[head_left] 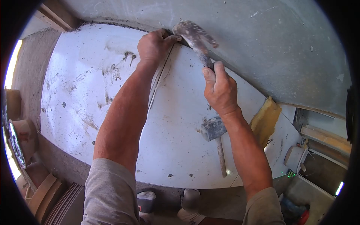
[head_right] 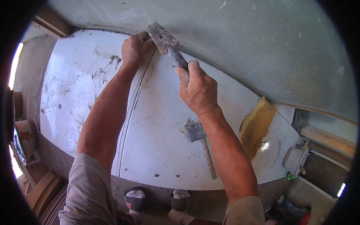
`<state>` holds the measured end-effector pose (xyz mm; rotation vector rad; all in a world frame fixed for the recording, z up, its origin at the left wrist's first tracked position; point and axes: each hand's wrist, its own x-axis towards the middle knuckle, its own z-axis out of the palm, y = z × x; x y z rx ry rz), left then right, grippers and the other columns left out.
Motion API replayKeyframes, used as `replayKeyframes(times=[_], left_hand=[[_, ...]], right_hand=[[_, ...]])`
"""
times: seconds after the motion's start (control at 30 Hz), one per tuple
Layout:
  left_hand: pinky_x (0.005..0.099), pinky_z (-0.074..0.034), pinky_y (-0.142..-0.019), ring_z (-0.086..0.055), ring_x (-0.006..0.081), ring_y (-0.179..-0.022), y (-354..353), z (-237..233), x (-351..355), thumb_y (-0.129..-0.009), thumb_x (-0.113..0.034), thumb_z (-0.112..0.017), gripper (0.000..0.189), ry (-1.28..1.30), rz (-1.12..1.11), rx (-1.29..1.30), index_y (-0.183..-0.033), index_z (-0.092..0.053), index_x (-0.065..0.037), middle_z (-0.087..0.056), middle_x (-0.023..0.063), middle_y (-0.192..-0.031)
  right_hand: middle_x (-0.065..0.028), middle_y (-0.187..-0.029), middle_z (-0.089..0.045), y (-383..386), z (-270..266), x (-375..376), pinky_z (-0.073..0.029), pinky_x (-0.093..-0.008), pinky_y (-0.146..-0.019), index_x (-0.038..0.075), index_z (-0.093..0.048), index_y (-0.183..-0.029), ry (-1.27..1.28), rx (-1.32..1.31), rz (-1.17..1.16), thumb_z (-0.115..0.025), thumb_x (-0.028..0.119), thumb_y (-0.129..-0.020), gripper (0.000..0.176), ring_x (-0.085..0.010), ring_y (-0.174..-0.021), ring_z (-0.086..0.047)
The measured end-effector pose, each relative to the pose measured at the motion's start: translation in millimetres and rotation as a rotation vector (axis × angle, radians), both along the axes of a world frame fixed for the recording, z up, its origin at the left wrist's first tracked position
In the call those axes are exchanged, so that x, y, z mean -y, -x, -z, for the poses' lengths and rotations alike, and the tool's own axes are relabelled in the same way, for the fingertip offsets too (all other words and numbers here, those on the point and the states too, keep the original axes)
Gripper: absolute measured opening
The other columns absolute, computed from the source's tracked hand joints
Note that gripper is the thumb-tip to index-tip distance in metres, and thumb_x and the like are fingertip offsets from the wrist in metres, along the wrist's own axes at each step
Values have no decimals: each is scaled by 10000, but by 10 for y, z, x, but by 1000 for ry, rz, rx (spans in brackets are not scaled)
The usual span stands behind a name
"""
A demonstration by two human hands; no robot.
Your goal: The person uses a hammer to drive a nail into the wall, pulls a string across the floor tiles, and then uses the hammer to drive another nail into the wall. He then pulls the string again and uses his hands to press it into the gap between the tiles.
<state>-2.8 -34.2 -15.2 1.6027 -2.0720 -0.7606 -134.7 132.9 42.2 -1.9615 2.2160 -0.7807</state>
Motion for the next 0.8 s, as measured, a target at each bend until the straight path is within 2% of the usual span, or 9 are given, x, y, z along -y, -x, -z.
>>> replayKeyframes(times=[0.07,0.17,0.23,0.33,0.4,0.53,0.6,0.7,0.8], left_hand=[[380,-518,-717,-673,273,-782,12,69,37,-807,-481,-683,341,47,-7,-10,-914,-729,-161,-706,85,-817],[383,-519,-720,-669,281,-791,14,13,26,-812,-466,-679,323,14,-6,30,-925,-727,-167,-707,87,-831],[385,-519,-720,-670,279,-794,7,-60,-6,-813,-461,-677,322,1,-5,23,-923,-725,-163,-707,88,-832],[386,-519,-719,-671,276,-796,-14,34,1,-813,-464,-677,329,50,0,12,-915,-723,-154,-707,90,-832],[386,-518,-718,-671,276,-794,38,67,72,-812,-471,-679,338,108,-9,-8,-910,-723,-151,-707,91,-831],[378,-518,-714,-674,270,-782,13,43,6,-785,-522,-696,400,37,-16,-19,-891,-722,-137,-704,93,-810],[375,-519,-715,-675,270,-779,12,7,-26,-778,-539,-699,423,38,-1,-47,-891,-721,-132,-704,95,-806],[367,-519,-713,-675,270,-770,24,-30,-28,-767,-556,-701,456,77,6,-22,-888,-719,-116,-702,92,-793],[364,-520,-757,-681,279,-803,27,-73,-35,-773,-511,-720,456,29,10,-34,-904,-723,-74,-713,126,-860]], right_hand=[[-172,-654,-617,25,-23,17,-514,-410,-496,36,-466,-885,-54,-61,31,-558,269,-956,260,-355,-597,-652],[-170,-654,-619,-17,-103,-27,-511,-413,-486,40,-463,-879,-146,-18,24,-559,274,-956,264,-354,-592,-652],[-170,-652,-622,-28,-76,-25,-510,-410,-478,43,-462,-875,45,-6,-34,-558,270,-957,260,-356,-584,-650],[-172,-646,-620,7,15,16,-510,-405,-479,43,-461,-872,-90,-75,28,-562,259,-955,252,-355,-585,-651],[-173,-645,-619,30,-58,-2,-509,-405,-483,42,-466,-873,-64,-45,26,-564,253,-953,247,-355,-591,-652],[-182,-646,-616,32,-267,-245,-497,-414,-492,34,-483,-871,-9,16,7,-572,238,-947,236,-359,-599,-652],[-175,-635,-606,115,-455,-446,-486,-404,-504,30,-498,-880,-34,34,33,-563,233,-953,226,-359,-592,-644],[-170,-633,-573,314,-779,-888,-463,-408,-526,34,-495,-883,-208,98,95,-532,246,-969,231,-383,-596,-613],[-175,-640,-550,524,-1077,-1584,-448,-425,-535,33,-488,-890,-347,154,189,-526,267,-964,248,-412,-601,-584]])
